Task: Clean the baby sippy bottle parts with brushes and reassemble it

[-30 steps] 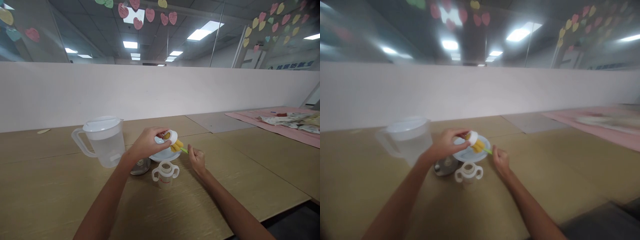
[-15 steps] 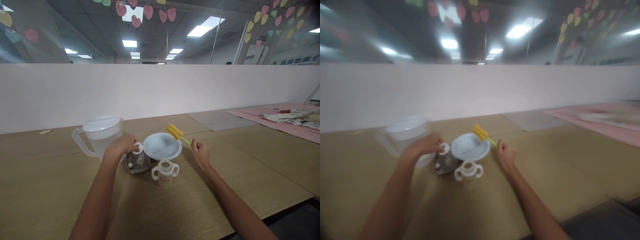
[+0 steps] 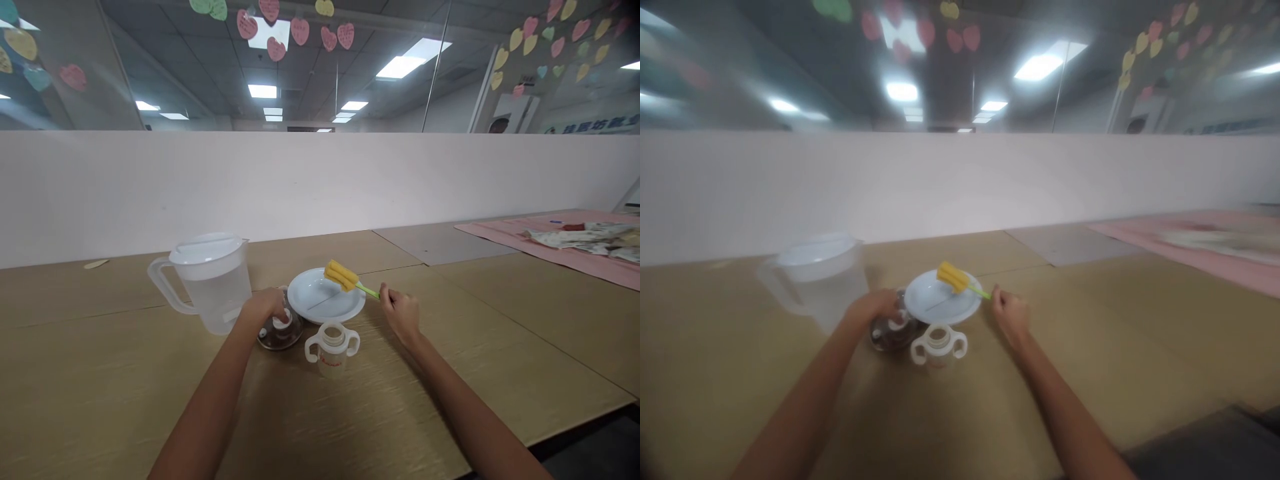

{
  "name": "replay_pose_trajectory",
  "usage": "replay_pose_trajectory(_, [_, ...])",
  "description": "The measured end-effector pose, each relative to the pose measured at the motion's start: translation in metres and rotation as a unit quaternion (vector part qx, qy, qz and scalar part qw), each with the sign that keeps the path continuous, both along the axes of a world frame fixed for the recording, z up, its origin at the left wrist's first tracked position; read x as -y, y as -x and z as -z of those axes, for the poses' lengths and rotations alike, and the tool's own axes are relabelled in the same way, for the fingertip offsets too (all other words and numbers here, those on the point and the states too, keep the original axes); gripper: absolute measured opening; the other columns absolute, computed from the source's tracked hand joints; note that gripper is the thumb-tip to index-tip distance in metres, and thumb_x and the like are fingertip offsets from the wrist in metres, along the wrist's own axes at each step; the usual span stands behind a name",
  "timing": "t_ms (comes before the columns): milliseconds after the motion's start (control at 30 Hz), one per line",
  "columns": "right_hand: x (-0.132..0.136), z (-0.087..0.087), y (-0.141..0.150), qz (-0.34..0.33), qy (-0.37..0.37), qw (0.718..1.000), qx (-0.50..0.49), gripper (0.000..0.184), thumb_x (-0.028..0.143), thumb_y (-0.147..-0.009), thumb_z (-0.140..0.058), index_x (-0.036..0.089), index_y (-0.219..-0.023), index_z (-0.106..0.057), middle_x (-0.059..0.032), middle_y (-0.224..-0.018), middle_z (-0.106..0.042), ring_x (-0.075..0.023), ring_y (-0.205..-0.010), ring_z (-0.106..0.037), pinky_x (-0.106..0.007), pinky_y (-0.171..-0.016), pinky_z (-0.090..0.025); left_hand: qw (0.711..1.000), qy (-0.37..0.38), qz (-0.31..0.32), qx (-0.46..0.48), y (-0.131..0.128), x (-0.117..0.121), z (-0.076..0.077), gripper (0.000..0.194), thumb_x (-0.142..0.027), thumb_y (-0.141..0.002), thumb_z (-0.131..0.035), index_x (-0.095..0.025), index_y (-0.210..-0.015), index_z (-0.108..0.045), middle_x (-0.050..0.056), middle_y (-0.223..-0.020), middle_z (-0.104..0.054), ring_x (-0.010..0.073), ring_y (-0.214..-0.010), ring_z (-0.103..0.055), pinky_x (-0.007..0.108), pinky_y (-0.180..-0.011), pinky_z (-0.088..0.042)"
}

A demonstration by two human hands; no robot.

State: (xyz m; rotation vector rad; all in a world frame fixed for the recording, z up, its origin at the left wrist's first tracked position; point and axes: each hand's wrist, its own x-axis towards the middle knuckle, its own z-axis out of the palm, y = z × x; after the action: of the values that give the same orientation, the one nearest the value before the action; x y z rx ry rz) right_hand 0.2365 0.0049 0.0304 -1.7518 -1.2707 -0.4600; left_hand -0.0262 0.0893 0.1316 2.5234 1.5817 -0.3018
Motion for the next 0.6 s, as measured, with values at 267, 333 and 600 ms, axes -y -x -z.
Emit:
replay_pose_trajectory(267, [0.000,-0.001,0.000,0.004,0.021,1.000,-0.022,0.063,0.051,-0.088,-0.023,0.015,-0.044,-0.049,-0.0054,-0.043,-0.048,-0.0102,-0.040,-0.035,-0.025,-0.046,-0.019,0.999,-0.031,0.017,0.016,-0.001,0.016,-0.010,0.017,-0.026,-0.057,-0.065,-0.019,-0.072,-0.067,0.008,-0.082,-0.070,0.0235,-0.073,-0.063,0.024,-0.054,-0.041])
replay_pose_trajectory(333, [0.000,-0.002,-0.001,0.004,0.024,0.999,-0.047,0.062,0.052,-0.088,-0.023,0.015,-0.044,-0.047,-0.0048,-0.043,-0.046,-0.0106,-0.040,-0.035,-0.025,-0.046,-0.019,0.998,-0.048,0.025,0.022,-0.002,0.025,-0.021,0.018,-0.027,-0.062,-0.061,-0.017,-0.076,-0.067,0.010,-0.087,-0.069,0.0248,-0.078,-0.063,0.025,-0.056,-0.041])
replay_pose_trajectory(600, [0.001,-0.004,-0.002,0.005,0.037,0.995,-0.093,0.058,0.052,-0.087,-0.025,0.017,-0.045,-0.042,-0.0036,-0.042,-0.045,-0.0119,-0.042,-0.037,-0.025,-0.048,-0.020,0.976,0.019,0.167,0.136,-0.021,0.083,-0.049,0.064,-0.058,-0.065,-0.058,-0.022,-0.117,-0.056,0.008,-0.117,-0.060,0.0268,-0.102,-0.056,0.029,-0.076,-0.042])
